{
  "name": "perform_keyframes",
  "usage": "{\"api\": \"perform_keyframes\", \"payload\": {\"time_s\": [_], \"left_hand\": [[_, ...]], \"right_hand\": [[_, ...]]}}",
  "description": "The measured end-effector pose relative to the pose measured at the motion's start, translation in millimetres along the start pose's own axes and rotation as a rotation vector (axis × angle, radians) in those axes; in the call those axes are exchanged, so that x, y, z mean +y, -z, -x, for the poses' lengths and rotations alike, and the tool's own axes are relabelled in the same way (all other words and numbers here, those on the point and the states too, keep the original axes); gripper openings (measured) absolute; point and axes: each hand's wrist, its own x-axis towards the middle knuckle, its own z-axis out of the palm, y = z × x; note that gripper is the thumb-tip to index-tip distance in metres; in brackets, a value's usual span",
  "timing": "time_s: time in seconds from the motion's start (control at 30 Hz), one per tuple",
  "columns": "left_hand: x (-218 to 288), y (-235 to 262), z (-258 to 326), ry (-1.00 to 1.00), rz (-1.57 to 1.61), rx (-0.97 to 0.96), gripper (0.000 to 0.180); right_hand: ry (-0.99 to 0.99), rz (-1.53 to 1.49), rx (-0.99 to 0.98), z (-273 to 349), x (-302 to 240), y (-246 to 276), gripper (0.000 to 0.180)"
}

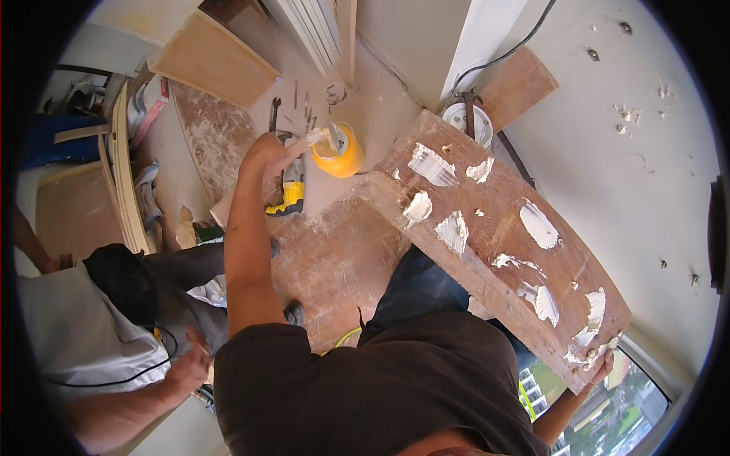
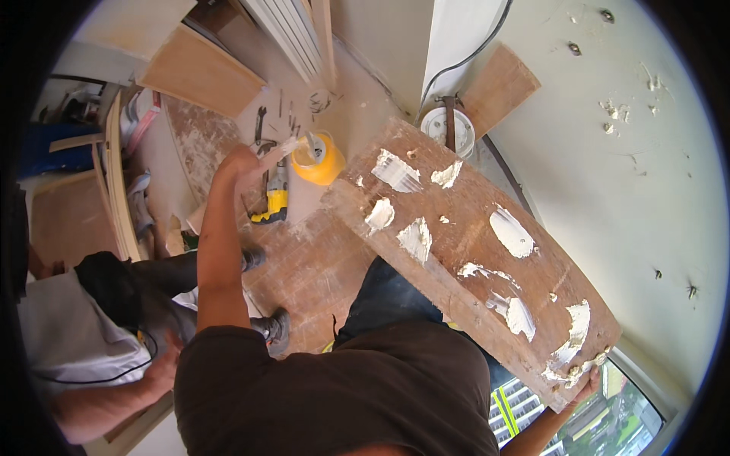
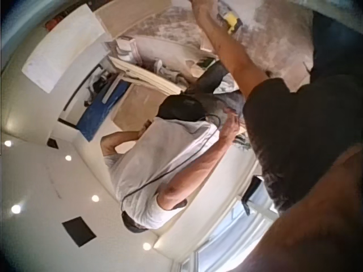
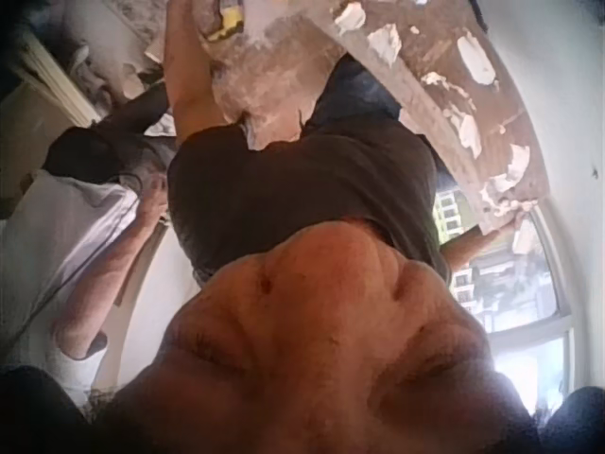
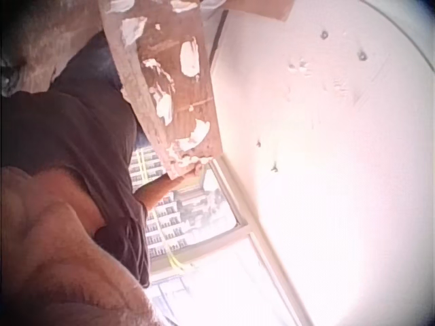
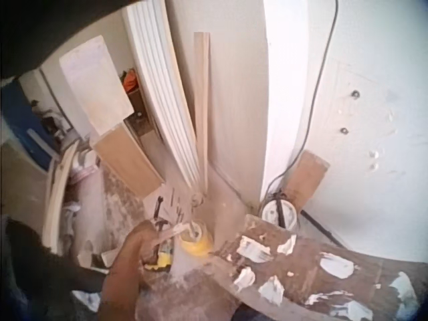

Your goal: The person applies adhesive to a wooden board and a ceiling panel, then positions the panel on the ceiling. A coworker uses a power drill to secure the panel with screws. The person then applies adhesive to the screw holes on the installed panel.

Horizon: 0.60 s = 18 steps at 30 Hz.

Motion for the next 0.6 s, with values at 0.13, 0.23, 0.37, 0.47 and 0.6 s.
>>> {"api": "perform_keyframes", "payload": {"time_s": [0.13,0.23,0.37,0.47,0.6], "left_hand": [[30,-33,-31,-0.123,-0.427,0.130,0.034],[63,-84,-66,-0.148,-0.501,0.111,0.035],[73,-136,-96,-0.302,-0.695,0.115,0.036],[20,-158,-88,-0.207,0.076,0.139,0.048],[-52,-146,-90,-0.148,0.091,-0.048,0.041]], "right_hand": [[0.058,0.050,0.086,-1,-5,3,0.070],[0.160,0.218,0.358,-4,-9,18,0.057],[0.158,0.142,0.203,-7,-9,35,0.060],[0.049,0.081,0.039,-9,-8,35,0.073],[0.031,-0.067,-0.035,-15,-1,18,0.073]]}}
